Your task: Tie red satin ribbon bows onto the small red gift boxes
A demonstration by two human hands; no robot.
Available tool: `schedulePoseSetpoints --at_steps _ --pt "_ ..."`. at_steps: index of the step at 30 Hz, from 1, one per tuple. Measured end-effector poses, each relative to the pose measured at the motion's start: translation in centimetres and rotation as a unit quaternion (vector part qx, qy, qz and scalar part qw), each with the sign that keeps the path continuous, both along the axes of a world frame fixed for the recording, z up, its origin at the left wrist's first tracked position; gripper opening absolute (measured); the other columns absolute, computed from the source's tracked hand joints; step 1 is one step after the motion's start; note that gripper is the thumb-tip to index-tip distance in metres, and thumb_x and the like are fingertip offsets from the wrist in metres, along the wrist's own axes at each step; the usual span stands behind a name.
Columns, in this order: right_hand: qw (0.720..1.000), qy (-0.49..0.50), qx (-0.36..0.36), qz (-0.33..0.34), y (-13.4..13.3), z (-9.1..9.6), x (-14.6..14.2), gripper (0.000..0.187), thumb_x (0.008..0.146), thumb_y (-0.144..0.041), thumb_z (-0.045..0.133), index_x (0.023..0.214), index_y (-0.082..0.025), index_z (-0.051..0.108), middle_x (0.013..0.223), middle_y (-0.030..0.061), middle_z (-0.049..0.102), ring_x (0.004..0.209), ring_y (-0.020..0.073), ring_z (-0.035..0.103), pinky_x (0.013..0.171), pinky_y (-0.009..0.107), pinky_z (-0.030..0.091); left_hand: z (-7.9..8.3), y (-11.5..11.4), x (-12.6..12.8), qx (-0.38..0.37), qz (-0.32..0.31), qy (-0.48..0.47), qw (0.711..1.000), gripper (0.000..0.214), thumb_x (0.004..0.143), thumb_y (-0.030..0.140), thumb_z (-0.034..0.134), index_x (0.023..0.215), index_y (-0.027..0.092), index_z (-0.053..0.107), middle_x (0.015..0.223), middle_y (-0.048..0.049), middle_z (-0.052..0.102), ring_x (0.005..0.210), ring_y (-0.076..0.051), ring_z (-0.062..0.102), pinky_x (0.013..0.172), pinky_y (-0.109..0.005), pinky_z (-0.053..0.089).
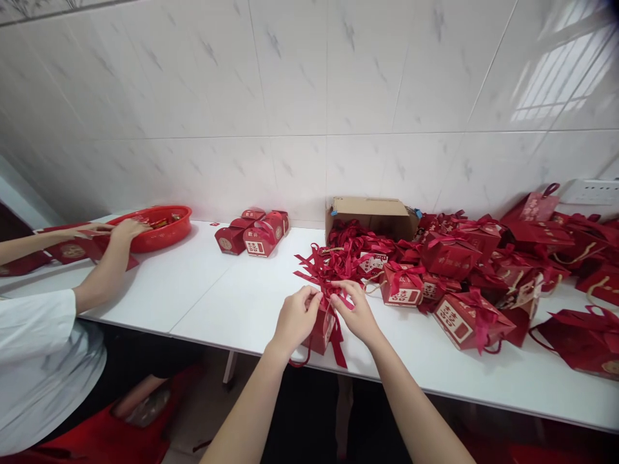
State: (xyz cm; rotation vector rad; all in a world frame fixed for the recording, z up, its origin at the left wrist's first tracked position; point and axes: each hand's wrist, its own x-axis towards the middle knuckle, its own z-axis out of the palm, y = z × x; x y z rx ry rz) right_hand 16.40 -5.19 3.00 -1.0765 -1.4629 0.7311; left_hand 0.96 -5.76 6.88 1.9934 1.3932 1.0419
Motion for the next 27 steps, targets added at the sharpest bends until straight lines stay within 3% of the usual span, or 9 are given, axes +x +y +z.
schedulePoseSetpoints --at_steps 2,4,7,9,11,15,18,22,27 --pt "0.997 -0.005 -0.006 0.072 0.3 1.4 0.1 0.025 0.082 -0.039 0.057 0.099 -0.022 0.064 0.107 0.0075 0.061 0.105 0.021 0.054 0.095 0.037 0.038 2.2 0.1 -0.2 0.029 0.004 0.014 0.999 0.025 0.088 0.036 0.043 0.082 0.02 0.061 0.075 -0.0001 0.066 0.066 -0.014 0.06 0.064 -0.026 0.047" --pt "0.989 0.016 -0.035 0.142 0.6 2.9 0.1 0.022 0.081 -0.04 0.059 0.09 -0.02 0.065 0.092 0.0045 0.065 0.088 0.0179 0.059 0.083 0.033 0.044 4.3 -0.1 -0.5 0.057 0.003 0.013 0.998 0.024 0.088 0.036 0.044 0.083 0.02 0.061 0.078 -0.0002 0.067 0.067 -0.014 0.06 0.063 -0.025 0.046" --pt "0.983 0.065 -0.059 0.163 0.5 5.2 0.3 0.022 0.078 -0.04 0.063 0.078 -0.019 0.063 0.073 0.0004 0.061 0.068 0.0135 0.055 0.066 0.028 0.044 5.7 -0.7 -1.2 0.088 0.009 -0.013 0.996 0.023 0.089 0.035 0.044 0.089 0.019 0.061 0.086 -0.002 0.067 0.077 -0.015 0.061 0.072 -0.025 0.047" --pt "0.983 0.106 -0.046 0.145 0.1 6.6 0.6 0.02 0.078 -0.039 0.064 0.076 -0.019 0.062 0.073 0.0 0.059 0.066 0.0123 0.053 0.063 0.026 0.042 4.7 -1.0 -2.0 0.1 0.036 -0.022 0.994 0.023 0.089 0.033 0.043 0.095 0.02 0.061 0.097 -0.0039 0.067 0.091 -0.017 0.061 0.082 -0.028 0.047" --pt "0.982 0.141 -0.024 0.127 -0.4 7.7 0.9 0.019 0.078 -0.038 0.064 0.075 -0.02 0.061 0.073 0.0 0.058 0.066 0.0119 0.051 0.062 0.025 0.041 2.6 -1.1 -2.9 0.097 0.078 -0.016 0.992 0.022 0.088 0.032 0.045 0.1 0.021 0.06 0.105 -0.0056 0.065 0.1 -0.02 0.059 0.088 -0.032 0.046" --pt "0.98 0.145 -0.013 0.134 -0.7 8.3 0.1 0.022 0.081 -0.04 0.059 0.071 -0.02 0.056 0.064 -0.0016 0.051 0.058 0.0111 0.044 0.056 0.024 0.038 -2.0 -0.7 -4.1 0.01 0.115 -0.058 0.992 0.022 0.082 0.036 0.052 0.094 0.02 0.06 0.096 -0.0065 0.067 0.089 -0.021 0.064 0.075 -0.031 0.051" --pt "0.992 0.043 0.006 0.115 -0.1 7.2 -1.5 0.023 0.084 -0.036 0.054 0.068 -0.019 0.053 0.069 0.0001 0.052 0.065 0.0133 0.049 0.065 0.028 0.041 -3.6 -0.4 -4.5 -0.034 0.143 -0.116 0.982 0.022 0.082 0.039 0.052 0.09 0.019 0.061 0.089 -0.0061 0.068 0.082 -0.02 0.066 0.069 -0.028 0.052" --pt "0.991 -0.126 -0.009 0.048 0.9 4.5 -3.2 0.023 0.083 -0.032 0.053 0.064 -0.019 0.057 0.099 0.0072 0.059 0.098 0.0219 0.053 0.088 0.038 0.038 -4.3 -0.2 -4.9 -0.05 0.168 -0.185 0.967 0.025 0.082 0.04 0.053 0.093 0.019 0.059 0.088 -0.0069 0.068 0.078 -0.019 0.066 0.067 -0.028 0.052" --pt "0.977 -0.195 -0.07 0.057 1.4 2.1 -3.8 0.02 0.082 -0.032 0.056 0.067 -0.02 0.063 0.116 0.0087 0.057 0.114 0.0267 0.048 0.096 0.045 0.031 -5.2 -0.2 -5.2 -0.065 0.164 -0.243 0.954 0.027 0.081 0.041 0.055 0.096 0.018 0.055 0.086 -0.0069 0.068 0.077 -0.019 0.066 0.066 -0.028 0.052"
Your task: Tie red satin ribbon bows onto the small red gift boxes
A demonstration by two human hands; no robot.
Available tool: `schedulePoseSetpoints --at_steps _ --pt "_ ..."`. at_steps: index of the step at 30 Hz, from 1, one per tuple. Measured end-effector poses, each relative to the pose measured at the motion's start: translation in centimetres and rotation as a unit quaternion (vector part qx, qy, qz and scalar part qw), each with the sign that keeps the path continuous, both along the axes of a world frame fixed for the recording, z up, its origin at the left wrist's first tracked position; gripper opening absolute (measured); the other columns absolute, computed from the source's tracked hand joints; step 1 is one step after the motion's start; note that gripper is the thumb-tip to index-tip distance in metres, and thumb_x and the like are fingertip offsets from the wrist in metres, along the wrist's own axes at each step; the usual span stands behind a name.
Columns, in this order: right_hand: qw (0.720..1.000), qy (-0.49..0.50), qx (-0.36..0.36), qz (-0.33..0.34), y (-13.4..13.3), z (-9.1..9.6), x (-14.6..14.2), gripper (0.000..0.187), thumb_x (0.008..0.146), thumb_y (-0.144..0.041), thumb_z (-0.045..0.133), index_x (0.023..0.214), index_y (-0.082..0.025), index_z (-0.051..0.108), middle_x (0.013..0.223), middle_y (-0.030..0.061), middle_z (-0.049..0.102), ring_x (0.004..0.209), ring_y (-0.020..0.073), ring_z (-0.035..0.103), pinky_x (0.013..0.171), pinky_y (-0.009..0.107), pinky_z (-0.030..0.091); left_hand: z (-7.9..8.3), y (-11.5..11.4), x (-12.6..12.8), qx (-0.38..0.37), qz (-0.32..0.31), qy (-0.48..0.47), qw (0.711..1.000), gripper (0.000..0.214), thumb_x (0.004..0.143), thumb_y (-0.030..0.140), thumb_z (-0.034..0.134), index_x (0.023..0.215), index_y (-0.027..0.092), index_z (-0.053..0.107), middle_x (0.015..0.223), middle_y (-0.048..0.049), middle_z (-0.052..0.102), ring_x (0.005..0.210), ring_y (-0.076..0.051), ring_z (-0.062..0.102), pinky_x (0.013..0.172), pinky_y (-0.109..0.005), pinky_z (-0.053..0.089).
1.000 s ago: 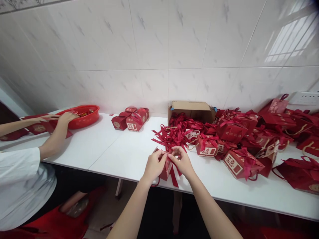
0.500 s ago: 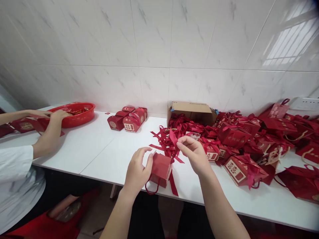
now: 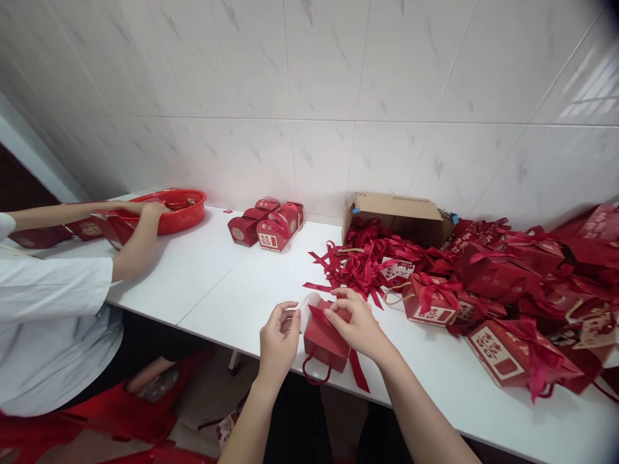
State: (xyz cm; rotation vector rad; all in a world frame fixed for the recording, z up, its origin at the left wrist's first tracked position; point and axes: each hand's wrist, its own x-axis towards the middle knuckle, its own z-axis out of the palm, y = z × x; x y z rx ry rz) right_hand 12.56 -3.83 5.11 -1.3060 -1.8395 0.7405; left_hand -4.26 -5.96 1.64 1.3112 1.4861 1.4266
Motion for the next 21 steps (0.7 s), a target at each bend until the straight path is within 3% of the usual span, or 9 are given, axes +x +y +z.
schedulePoseSetpoints --at_steps 9,14,18,21 --pt "0.999 0.006 -0.047 -0.005 0.3 0.0 -0.3 0.023 0.082 -0.033 0.055 0.065 -0.02 0.063 0.118 0.0079 0.057 0.115 0.0264 0.048 0.097 0.046 0.031 0.0 -0.4 0.5 -0.016 -0.019 -0.043 0.999 0.028 0.08 0.041 0.057 0.097 0.019 0.054 0.086 -0.006 0.068 0.075 -0.017 0.065 0.064 -0.025 0.051" --pt "0.997 -0.028 -0.065 0.016 0.0 0.4 -0.1 0.023 0.085 -0.031 0.051 0.067 -0.02 0.062 0.12 0.0071 0.055 0.121 0.026 0.042 0.101 0.049 0.024 0.5 -1.3 0.4 -0.017 -0.054 -0.021 0.998 0.025 0.081 0.038 0.058 0.097 0.019 0.054 0.09 -0.0054 0.066 0.085 -0.017 0.064 0.071 -0.026 0.052" --pt "0.997 -0.033 -0.059 0.034 -0.2 0.6 0.1 0.023 0.086 -0.03 0.049 0.069 -0.02 0.06 0.121 0.0072 0.054 0.12 0.0246 0.041 0.099 0.047 0.027 0.8 -1.0 0.2 -0.05 -0.072 -0.047 0.995 0.029 0.082 0.041 0.056 0.101 0.02 0.052 0.084 -0.0028 0.062 0.079 -0.016 0.061 0.063 -0.025 0.053" --pt "0.997 -0.036 -0.059 0.039 -0.1 0.5 0.3 0.023 0.087 -0.03 0.049 0.069 -0.02 0.06 0.121 0.0077 0.053 0.121 0.0247 0.041 0.099 0.047 0.027 1.3 -0.1 0.1 -0.071 -0.095 -0.046 0.992 0.026 0.083 0.044 0.052 0.087 0.019 0.054 0.079 -0.0014 0.057 0.075 -0.015 0.058 0.055 -0.021 0.05"
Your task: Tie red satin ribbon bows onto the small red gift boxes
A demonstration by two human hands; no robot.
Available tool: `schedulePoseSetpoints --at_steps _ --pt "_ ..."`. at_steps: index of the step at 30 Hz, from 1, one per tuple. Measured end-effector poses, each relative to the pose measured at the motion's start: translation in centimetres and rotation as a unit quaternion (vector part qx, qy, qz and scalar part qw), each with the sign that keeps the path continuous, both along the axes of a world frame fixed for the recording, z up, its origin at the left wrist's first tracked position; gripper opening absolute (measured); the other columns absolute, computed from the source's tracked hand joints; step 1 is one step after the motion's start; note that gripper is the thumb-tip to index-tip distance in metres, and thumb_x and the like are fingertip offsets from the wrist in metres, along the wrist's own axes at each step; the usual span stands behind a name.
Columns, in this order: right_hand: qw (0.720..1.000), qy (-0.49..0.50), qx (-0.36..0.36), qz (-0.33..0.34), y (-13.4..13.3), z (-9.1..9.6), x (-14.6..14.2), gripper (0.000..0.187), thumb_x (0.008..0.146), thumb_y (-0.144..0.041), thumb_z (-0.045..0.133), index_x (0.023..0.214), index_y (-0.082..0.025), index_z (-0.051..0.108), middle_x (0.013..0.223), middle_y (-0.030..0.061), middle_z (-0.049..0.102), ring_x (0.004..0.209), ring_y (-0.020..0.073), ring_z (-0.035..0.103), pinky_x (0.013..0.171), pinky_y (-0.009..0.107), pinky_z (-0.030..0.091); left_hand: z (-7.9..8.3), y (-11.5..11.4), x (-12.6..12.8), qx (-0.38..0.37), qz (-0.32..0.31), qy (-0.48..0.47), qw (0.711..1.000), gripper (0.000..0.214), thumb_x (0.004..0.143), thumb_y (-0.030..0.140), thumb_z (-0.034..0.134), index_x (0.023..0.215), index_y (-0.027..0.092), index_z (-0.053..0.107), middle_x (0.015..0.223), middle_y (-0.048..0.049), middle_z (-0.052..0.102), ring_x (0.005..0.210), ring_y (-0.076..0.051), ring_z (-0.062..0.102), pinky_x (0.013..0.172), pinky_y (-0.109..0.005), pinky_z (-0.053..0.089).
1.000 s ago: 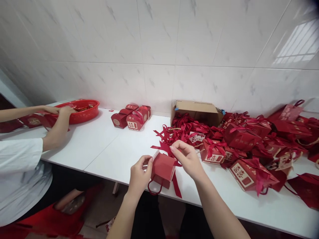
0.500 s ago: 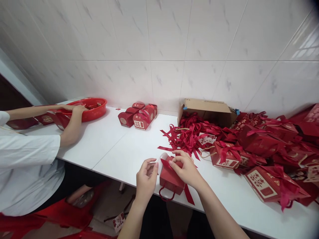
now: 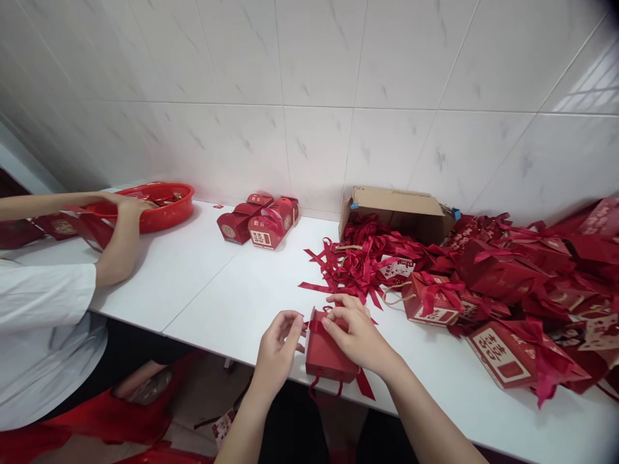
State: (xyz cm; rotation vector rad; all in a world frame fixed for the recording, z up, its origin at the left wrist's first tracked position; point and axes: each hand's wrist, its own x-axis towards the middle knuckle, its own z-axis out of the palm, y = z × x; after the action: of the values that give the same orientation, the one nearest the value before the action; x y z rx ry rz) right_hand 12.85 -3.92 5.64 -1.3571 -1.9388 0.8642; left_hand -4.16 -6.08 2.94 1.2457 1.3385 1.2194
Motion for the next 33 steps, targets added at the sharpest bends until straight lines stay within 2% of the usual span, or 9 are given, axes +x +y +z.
schedulePoseSetpoints --at_steps 7,11,14,16,19,22,26,30,33 --pt "1.0 0.009 0.016 0.002 0.2 0.1 0.1 0.026 0.088 -0.039 0.048 0.074 -0.021 0.061 0.122 0.0084 0.052 0.121 0.0264 0.041 0.101 0.049 0.028 0.4 1.2 0.1 0.014 -0.046 0.06 0.997 0.027 0.081 0.043 0.054 0.07 0.018 0.056 0.069 0.0003 0.055 0.064 -0.013 0.053 0.058 -0.023 0.047" --pt "0.993 0.042 0.09 -0.064 0.0 -0.3 2.1 0.025 0.09 -0.041 0.044 0.099 -0.024 0.06 0.126 0.0098 0.049 0.123 0.0269 0.039 0.102 0.048 0.028 -1.3 1.5 -1.8 0.009 0.005 0.172 0.985 0.025 0.076 0.042 0.058 0.065 0.02 0.06 0.069 -0.003 0.061 0.066 -0.019 0.055 0.061 -0.027 0.044" --pt "0.981 0.099 0.116 -0.121 -1.1 -1.7 5.1 0.025 0.09 -0.04 0.044 0.101 -0.023 0.059 0.112 0.0097 0.056 0.11 0.0247 0.049 0.095 0.042 0.035 -2.6 1.7 -5.5 0.004 0.078 0.317 0.945 0.023 0.07 0.04 0.062 0.059 0.021 0.063 0.068 -0.0057 0.064 0.065 -0.022 0.054 0.06 -0.028 0.039" --pt "0.979 0.147 0.057 -0.126 -2.4 -3.0 6.8 0.027 0.09 -0.043 0.044 0.087 -0.021 0.061 0.09 0.0066 0.06 0.089 0.0211 0.055 0.082 0.035 0.042 -2.9 1.5 -8.1 -0.003 0.124 0.368 0.922 0.02 0.068 0.04 0.064 0.06 0.021 0.064 0.07 -0.0061 0.064 0.064 -0.022 0.053 0.059 -0.028 0.037" --pt "0.97 0.212 -0.106 -0.058 -4.8 -4.7 7.4 0.036 0.09 -0.047 0.043 0.079 -0.019 0.063 0.065 0.0009 0.054 0.064 0.0154 0.052 0.065 0.029 0.043 -2.4 0.7 -10.0 -0.03 0.174 0.363 0.915 0.023 0.068 0.045 0.065 0.071 0.022 0.065 0.071 -0.0046 0.065 0.066 -0.022 0.055 0.058 -0.027 0.038" --pt "0.953 0.245 -0.173 -0.033 -6.1 -5.8 6.4 0.034 0.089 -0.048 0.044 0.092 -0.02 0.063 0.061 -0.0015 0.052 0.058 0.0131 0.05 0.059 0.026 0.042 -1.8 -0.8 -8.5 -0.051 0.085 0.266 0.959 0.03 0.072 0.049 0.06 0.077 0.021 0.069 0.075 -0.0046 0.067 0.07 -0.022 0.059 0.063 -0.027 0.043" --pt "0.958 0.231 -0.142 -0.099 -5.4 -7.0 4.9 0.039 0.086 -0.05 0.049 0.105 -0.019 0.062 0.057 -0.0026 0.053 0.053 0.013 0.048 0.053 0.026 0.04 -2.3 -2.4 -4.2 -0.061 -0.064 0.133 0.987 0.032 0.077 0.046 0.059 0.093 0.021 0.071 0.075 -0.0038 0.066 0.074 -0.02 0.06 0.07 -0.027 0.048" --pt "0.947 0.265 -0.088 -0.161 -3.7 -7.7 3.9 0.039 0.081 -0.052 0.054 0.098 -0.02 0.066 0.061 -0.0013 0.056 0.055 0.0135 0.049 0.054 0.026 0.041 -3.9 -2.1 -1.5 -0.068 -0.054 0.056 0.995 0.03 0.079 0.043 0.058 0.098 0.022 0.069 0.088 -0.0062 0.067 0.088 -0.022 0.061 0.076 -0.03 0.05" --pt "0.899 0.38 -0.138 -0.166 -3.0 -7.4 3.2 0.037 0.08 -0.055 0.055 0.09 -0.021 0.065 0.058 -0.0028 0.053 0.049 0.0114 0.044 0.05 0.024 0.038 -4.2 -1.1 -0.6 -0.035 -0.011 0.025 0.999 0.03 0.08 0.043 0.058 0.099 0.022 0.069 0.095 -0.0076 0.067 0.101 -0.022 0.059 0.085 -0.031 0.048"
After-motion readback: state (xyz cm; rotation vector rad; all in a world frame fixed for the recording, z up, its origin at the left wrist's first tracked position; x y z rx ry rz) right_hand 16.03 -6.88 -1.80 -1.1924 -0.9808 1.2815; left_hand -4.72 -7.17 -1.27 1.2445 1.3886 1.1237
